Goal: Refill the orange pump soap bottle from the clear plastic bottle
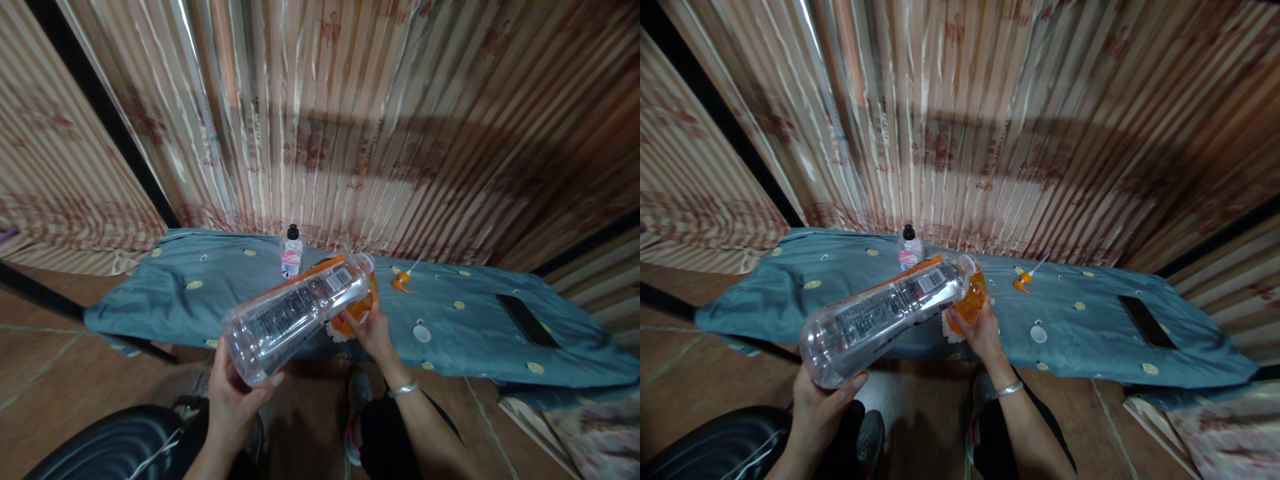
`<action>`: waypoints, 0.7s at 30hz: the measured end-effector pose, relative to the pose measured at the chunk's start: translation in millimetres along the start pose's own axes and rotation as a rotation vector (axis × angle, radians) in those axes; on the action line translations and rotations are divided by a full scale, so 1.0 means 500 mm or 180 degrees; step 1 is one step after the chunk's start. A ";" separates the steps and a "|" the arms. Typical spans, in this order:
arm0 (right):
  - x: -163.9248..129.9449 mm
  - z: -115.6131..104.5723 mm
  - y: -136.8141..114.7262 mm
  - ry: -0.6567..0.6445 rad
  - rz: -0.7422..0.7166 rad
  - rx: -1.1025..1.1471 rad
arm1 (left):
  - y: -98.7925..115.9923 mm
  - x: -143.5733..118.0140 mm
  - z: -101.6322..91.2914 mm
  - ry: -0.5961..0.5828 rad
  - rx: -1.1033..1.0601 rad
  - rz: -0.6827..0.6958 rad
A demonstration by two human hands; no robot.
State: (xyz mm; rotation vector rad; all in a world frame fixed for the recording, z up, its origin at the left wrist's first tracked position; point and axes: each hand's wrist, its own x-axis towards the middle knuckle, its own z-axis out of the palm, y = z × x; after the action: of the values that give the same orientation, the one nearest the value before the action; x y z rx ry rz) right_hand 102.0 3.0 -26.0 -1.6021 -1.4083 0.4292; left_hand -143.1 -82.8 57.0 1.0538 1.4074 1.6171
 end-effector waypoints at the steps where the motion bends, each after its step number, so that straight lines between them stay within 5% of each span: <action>1: 0.000 0.000 0.001 -0.0014 0.0010 0.0001 | -0.001 0.000 0.000 0.0011 -0.0013 -0.0002; 21: 0.001 0.004 0.005 0.0006 -0.0054 0.0037 | -0.007 0.001 -0.002 0.0107 0.0032 -0.0014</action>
State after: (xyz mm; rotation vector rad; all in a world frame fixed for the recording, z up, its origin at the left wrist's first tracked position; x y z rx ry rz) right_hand 102.0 4.4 -28.7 -1.5797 -1.4149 0.4250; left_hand -144.1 -82.4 53.4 1.0329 1.4403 1.6330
